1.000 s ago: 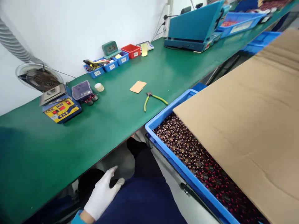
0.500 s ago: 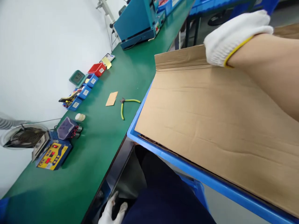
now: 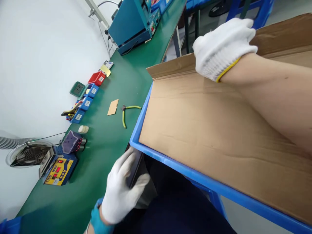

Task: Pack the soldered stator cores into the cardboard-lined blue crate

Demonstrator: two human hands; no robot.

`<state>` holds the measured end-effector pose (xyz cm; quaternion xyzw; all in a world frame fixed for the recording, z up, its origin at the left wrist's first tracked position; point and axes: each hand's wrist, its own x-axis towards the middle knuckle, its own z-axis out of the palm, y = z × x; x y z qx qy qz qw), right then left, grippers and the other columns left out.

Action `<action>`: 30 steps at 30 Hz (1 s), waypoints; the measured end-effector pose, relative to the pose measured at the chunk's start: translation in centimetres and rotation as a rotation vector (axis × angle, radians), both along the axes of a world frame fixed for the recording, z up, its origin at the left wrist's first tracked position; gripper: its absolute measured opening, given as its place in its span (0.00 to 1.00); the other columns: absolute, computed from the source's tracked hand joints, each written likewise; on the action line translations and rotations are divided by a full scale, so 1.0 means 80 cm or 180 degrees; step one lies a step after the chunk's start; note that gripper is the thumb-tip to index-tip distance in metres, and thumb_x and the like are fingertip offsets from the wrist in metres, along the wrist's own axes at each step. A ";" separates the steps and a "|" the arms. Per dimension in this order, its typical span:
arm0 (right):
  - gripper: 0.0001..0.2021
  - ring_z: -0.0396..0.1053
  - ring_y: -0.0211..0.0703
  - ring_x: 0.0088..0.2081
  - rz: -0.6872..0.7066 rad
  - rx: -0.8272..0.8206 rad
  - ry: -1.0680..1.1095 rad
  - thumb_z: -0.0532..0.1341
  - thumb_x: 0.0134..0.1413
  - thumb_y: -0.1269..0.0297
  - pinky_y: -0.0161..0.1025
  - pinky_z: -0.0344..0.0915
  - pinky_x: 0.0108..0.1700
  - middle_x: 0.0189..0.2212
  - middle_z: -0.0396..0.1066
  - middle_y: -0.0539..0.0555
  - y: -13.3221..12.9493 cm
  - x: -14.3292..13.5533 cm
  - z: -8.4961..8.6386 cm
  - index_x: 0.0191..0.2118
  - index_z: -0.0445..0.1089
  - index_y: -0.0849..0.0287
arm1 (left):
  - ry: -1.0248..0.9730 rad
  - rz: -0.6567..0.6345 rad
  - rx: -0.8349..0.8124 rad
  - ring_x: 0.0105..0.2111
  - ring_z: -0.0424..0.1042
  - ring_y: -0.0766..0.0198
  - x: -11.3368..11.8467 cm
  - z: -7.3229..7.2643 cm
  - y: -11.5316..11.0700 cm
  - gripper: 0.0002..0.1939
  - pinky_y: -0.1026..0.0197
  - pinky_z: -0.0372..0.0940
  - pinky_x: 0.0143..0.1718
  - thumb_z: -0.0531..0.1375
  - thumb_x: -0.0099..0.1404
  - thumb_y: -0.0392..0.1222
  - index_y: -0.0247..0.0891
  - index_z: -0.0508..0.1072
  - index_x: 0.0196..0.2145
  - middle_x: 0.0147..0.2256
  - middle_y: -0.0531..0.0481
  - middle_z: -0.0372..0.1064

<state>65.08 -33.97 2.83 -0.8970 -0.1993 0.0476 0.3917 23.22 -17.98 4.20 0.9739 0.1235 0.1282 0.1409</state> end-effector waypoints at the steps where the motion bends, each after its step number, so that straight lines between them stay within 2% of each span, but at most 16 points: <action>1: 0.33 0.74 0.40 0.43 -0.0281 -0.0294 -0.0861 0.45 0.59 0.53 0.31 0.35 0.30 0.37 0.72 0.77 0.002 -0.004 0.016 0.14 0.56 0.79 | 0.0216 -0.0228 0.0097 0.61 0.66 0.49 0.031 0.007 0.001 0.25 0.49 0.64 0.62 0.60 0.67 0.53 0.39 0.69 0.57 0.62 0.38 0.65; 3: 0.29 0.72 0.44 0.48 -0.0628 -0.0827 -0.2142 0.48 0.53 0.56 0.32 0.29 0.29 0.32 0.71 0.78 0.004 -0.019 0.038 0.12 0.50 0.80 | 0.0875 -0.0554 0.0101 0.61 0.66 0.48 0.086 0.010 0.004 0.27 0.48 0.62 0.63 0.60 0.67 0.55 0.39 0.70 0.58 0.63 0.40 0.63; 4: 0.28 0.71 0.44 0.49 -0.0695 -0.1053 -0.2537 0.49 0.51 0.58 0.32 0.27 0.29 0.30 0.70 0.77 0.004 -0.026 0.045 0.11 0.48 0.79 | 0.1206 -0.0624 0.0061 0.61 0.66 0.48 0.108 0.006 0.006 0.27 0.48 0.62 0.63 0.59 0.67 0.55 0.38 0.71 0.58 0.64 0.40 0.62; 7: 0.28 0.70 0.42 0.52 -0.0642 -0.1195 -0.2606 0.49 0.49 0.63 0.28 0.26 0.30 0.28 0.69 0.74 0.007 -0.038 0.055 0.09 0.35 0.75 | 0.1952 -0.0577 -0.0032 0.62 0.65 0.45 0.153 -0.010 0.015 0.30 0.48 0.60 0.64 0.60 0.66 0.57 0.37 0.70 0.59 0.66 0.42 0.58; 10: 0.29 0.70 0.37 0.51 -0.0610 -0.0999 -0.2188 0.51 0.49 0.66 0.25 0.25 0.29 0.31 0.70 0.73 0.011 -0.036 0.053 0.09 0.31 0.73 | 0.2207 -0.0435 -0.0003 0.61 0.66 0.43 0.168 -0.018 0.023 0.31 0.49 0.63 0.62 0.61 0.62 0.61 0.40 0.73 0.57 0.67 0.43 0.55; 13: 0.25 0.70 0.31 0.50 -0.0500 -0.1011 -0.1895 0.51 0.47 0.67 0.25 0.23 0.28 0.38 0.70 0.76 0.011 -0.032 0.036 0.10 0.35 0.72 | 0.2364 -0.0378 -0.0015 0.52 0.74 0.47 0.172 -0.013 0.026 0.25 0.52 0.68 0.56 0.59 0.64 0.60 0.41 0.78 0.49 0.58 0.41 0.67; 15: 0.23 0.70 0.29 0.50 -0.0448 -0.1067 -0.1765 0.50 0.48 0.67 0.26 0.22 0.27 0.40 0.70 0.76 0.008 -0.031 0.019 0.10 0.39 0.72 | 0.2501 -0.0320 -0.0030 0.47 0.76 0.48 0.176 -0.006 0.026 0.24 0.52 0.69 0.52 0.57 0.65 0.60 0.40 0.79 0.48 0.51 0.41 0.72; 17: 0.23 0.69 0.29 0.51 -0.0435 -0.1158 -0.1694 0.48 0.51 0.64 0.24 0.27 0.27 0.38 0.71 0.73 0.007 -0.031 0.001 0.12 0.46 0.75 | 0.2629 -0.0327 -0.0006 0.47 0.76 0.47 0.181 -0.001 0.024 0.24 0.52 0.69 0.51 0.57 0.65 0.59 0.40 0.78 0.47 0.48 0.41 0.74; 18: 0.25 0.69 0.30 0.51 -0.0448 -0.1250 -0.1662 0.47 0.54 0.63 0.22 0.34 0.27 0.38 0.72 0.71 0.008 -0.031 -0.007 0.13 0.51 0.78 | 0.2707 -0.0372 0.0003 0.48 0.75 0.47 0.183 0.000 0.022 0.24 0.52 0.69 0.51 0.57 0.65 0.59 0.40 0.79 0.46 0.47 0.41 0.75; 20: 0.26 0.69 0.37 0.52 -0.0518 -0.1473 -0.1565 0.48 0.58 0.61 0.24 0.52 0.35 0.39 0.73 0.68 0.012 -0.035 -0.016 0.21 0.63 0.83 | 0.2889 -0.0532 -0.0007 0.47 0.75 0.47 0.189 0.002 0.014 0.23 0.53 0.70 0.49 0.56 0.65 0.60 0.40 0.79 0.43 0.46 0.42 0.76; 22: 0.21 0.70 0.46 0.51 -0.0486 -0.1628 -0.1485 0.53 0.59 0.63 0.37 0.61 0.47 0.42 0.73 0.66 0.013 -0.044 -0.016 0.36 0.72 0.83 | 0.3025 -0.0774 -0.0100 0.47 0.76 0.48 0.193 0.002 0.003 0.23 0.54 0.70 0.49 0.55 0.65 0.60 0.41 0.79 0.43 0.46 0.44 0.77; 24: 0.21 0.68 0.53 0.52 -0.0194 -0.1635 -0.1613 0.58 0.56 0.65 0.47 0.61 0.52 0.47 0.71 0.65 0.005 -0.060 -0.011 0.50 0.72 0.76 | 0.3040 -0.1020 -0.0260 0.49 0.75 0.50 0.196 0.000 -0.009 0.23 0.55 0.69 0.50 0.56 0.64 0.60 0.42 0.78 0.45 0.48 0.46 0.77; 27: 0.37 0.59 0.60 0.60 0.0453 -0.1780 -0.2061 0.64 0.50 0.57 0.54 0.56 0.60 0.61 0.58 0.67 -0.038 -0.092 -0.002 0.65 0.61 0.67 | 0.2968 -0.1183 -0.0339 0.50 0.75 0.48 0.198 -0.006 -0.024 0.25 0.55 0.69 0.50 0.57 0.62 0.62 0.42 0.78 0.46 0.49 0.46 0.77; 29: 0.47 0.50 0.66 0.64 0.0509 -0.2096 -0.2092 0.66 0.47 0.48 0.57 0.51 0.63 0.67 0.46 0.69 -0.084 -0.116 -0.001 0.69 0.53 0.64 | 0.2980 -0.1185 -0.0373 0.48 0.75 0.47 0.200 -0.011 -0.028 0.25 0.53 0.70 0.47 0.56 0.62 0.62 0.42 0.78 0.44 0.47 0.45 0.78; 30: 0.48 0.48 0.69 0.65 0.0406 -0.2274 -0.1974 0.64 0.48 0.44 0.59 0.50 0.63 0.68 0.42 0.71 -0.108 -0.128 -0.003 0.70 0.52 0.65 | 0.3000 -0.1184 -0.0431 0.47 0.76 0.47 0.201 -0.013 -0.028 0.24 0.53 0.70 0.46 0.56 0.62 0.62 0.41 0.78 0.43 0.46 0.44 0.78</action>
